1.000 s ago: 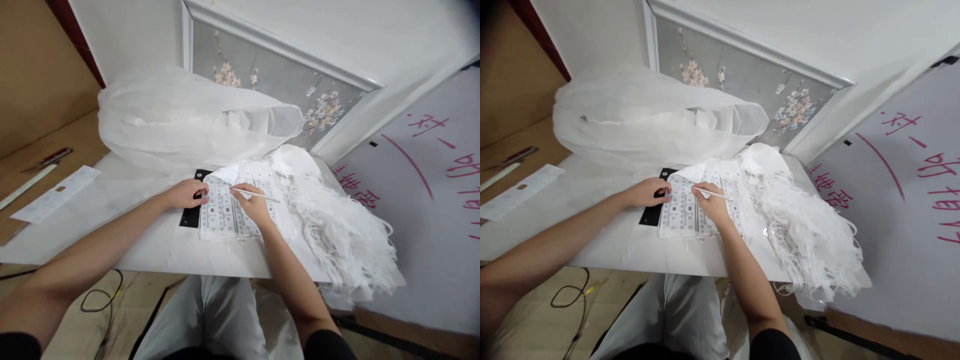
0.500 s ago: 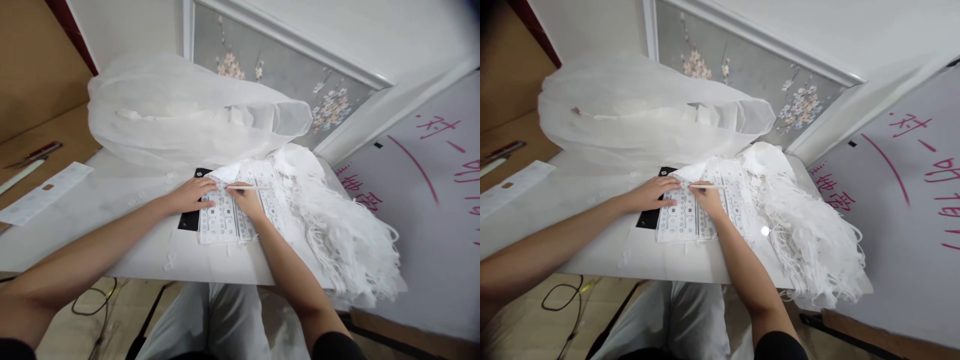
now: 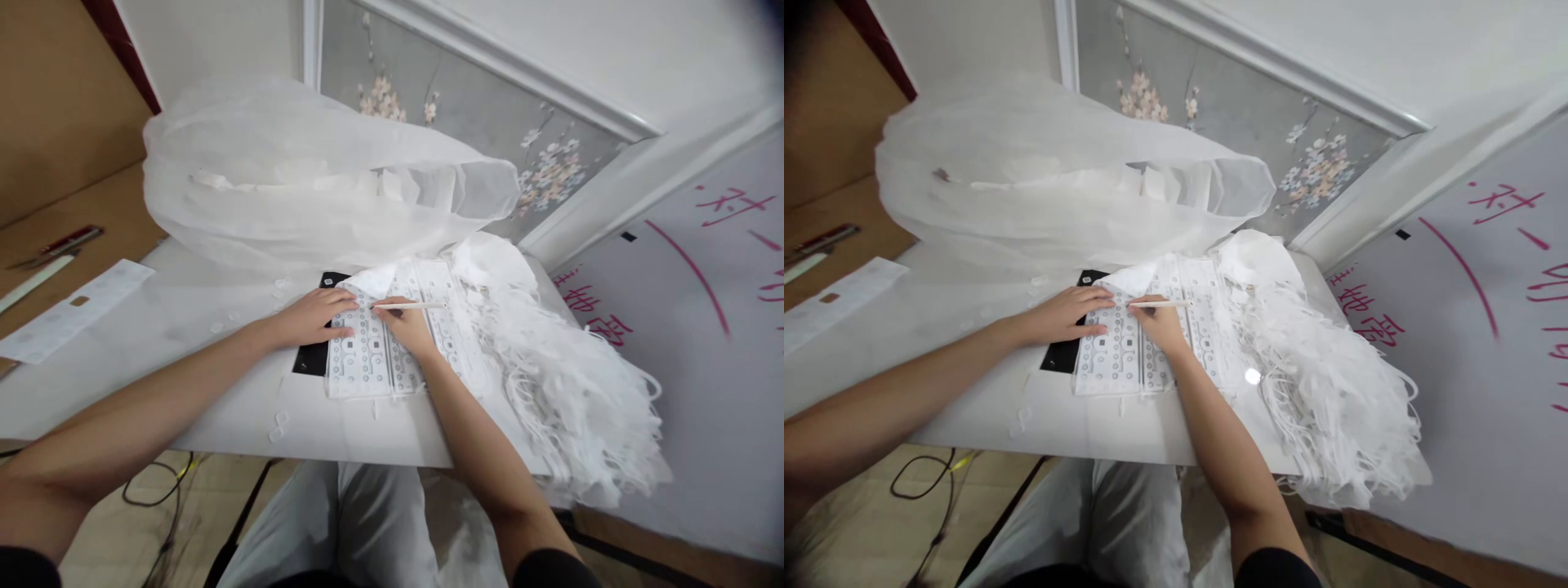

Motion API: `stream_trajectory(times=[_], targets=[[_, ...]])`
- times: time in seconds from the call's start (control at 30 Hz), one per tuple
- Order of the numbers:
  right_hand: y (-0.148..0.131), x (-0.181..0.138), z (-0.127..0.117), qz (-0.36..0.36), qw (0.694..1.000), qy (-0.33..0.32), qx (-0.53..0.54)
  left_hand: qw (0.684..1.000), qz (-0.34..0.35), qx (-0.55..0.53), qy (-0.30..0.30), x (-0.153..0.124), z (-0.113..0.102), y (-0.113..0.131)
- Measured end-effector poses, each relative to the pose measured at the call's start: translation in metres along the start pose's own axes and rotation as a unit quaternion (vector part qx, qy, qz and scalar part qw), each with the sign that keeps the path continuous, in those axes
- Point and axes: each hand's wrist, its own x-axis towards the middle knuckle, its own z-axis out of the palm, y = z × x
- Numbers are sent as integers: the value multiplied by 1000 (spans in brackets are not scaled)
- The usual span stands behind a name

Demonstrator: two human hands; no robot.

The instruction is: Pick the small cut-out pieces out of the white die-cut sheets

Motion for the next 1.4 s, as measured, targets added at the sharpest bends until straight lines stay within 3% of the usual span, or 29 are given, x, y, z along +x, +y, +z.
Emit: stream_trajectory(times=[0.57,0.7,0.8,0.97,1.13,1.27,1.4], targets=[[6,1,1,4,1000,1,-18,1000,10,-15,12,0,1,-3],[2,0,1,-25,997,3,-73,1000,11,-13,13,0,1,-4],[-4,-2,3,-84,981,-19,-173,1000,9,-11,9,1,2,-5],[-14,-6,7,-140,924,-69,-348,1000,14,-6,9,2,4,-6],[-15,-9,9,-164,896,-72,-406,1000,18,-12,14,3,4,-6],[-6,-2,6,-114,921,14,-372,1000,7,-26,5,4,4,-7],[4,5,-6,-51,971,95,-215,999,2,-37,1,4,5,-10]])
